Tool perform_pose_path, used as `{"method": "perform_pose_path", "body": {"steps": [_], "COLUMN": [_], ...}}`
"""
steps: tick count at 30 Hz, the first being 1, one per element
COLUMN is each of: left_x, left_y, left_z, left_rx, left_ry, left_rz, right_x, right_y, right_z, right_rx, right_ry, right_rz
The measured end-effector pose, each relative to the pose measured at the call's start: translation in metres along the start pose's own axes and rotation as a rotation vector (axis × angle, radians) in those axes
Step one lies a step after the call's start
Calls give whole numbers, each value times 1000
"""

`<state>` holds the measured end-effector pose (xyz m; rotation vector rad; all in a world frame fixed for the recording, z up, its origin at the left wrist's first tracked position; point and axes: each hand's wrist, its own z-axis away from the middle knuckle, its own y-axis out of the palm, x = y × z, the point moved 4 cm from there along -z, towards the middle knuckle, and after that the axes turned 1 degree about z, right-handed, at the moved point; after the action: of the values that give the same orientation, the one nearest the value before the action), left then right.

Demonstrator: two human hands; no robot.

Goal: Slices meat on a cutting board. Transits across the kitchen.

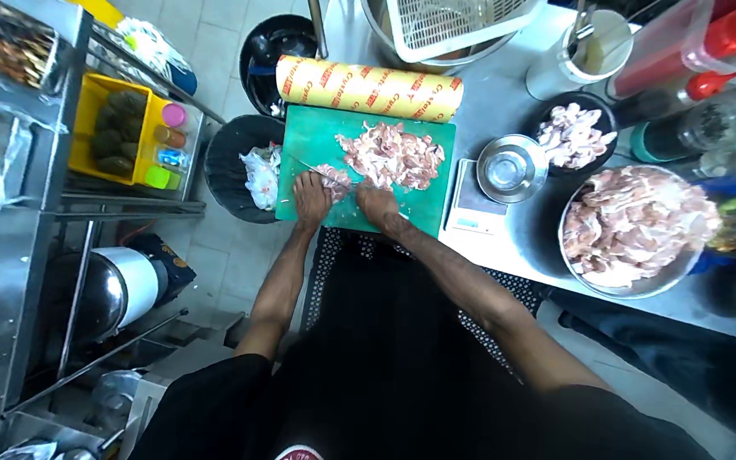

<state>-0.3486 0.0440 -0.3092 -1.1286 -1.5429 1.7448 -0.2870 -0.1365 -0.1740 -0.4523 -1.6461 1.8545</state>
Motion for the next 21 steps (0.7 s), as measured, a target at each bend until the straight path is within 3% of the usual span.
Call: {"method": "perform_pose_path", "body": {"steps": [1, 3, 7, 10, 15, 19, 21], "left_x": [-1, -4, -4, 9, 6, -6, -12], "left_y": [-1, 0, -9, -17, -15, -17, -30], "left_z": [-2, -9, -16, -25, -36, -40, -39], "left_rx": [10, 26, 70, 119, 121, 299, 411], "left_ry": [-11, -21, -67, -149, 52, 197, 201], "left_rz": [-13, -16, 40, 228, 162, 97, 182], "right_x": [-15, -41, -73, -84, -87, -69, -68], "right_y": [34, 60, 52, 42, 26, -14, -18], "right_z": [-15, -31, -15, 3, 17, 50, 64], "right_rx": [106, 352, 398, 430, 238, 124, 134], "right_ry": [34, 121, 163, 226, 358, 373, 389], "right_rz": [-34, -65, -89, -170, -463, -657, -714]}}
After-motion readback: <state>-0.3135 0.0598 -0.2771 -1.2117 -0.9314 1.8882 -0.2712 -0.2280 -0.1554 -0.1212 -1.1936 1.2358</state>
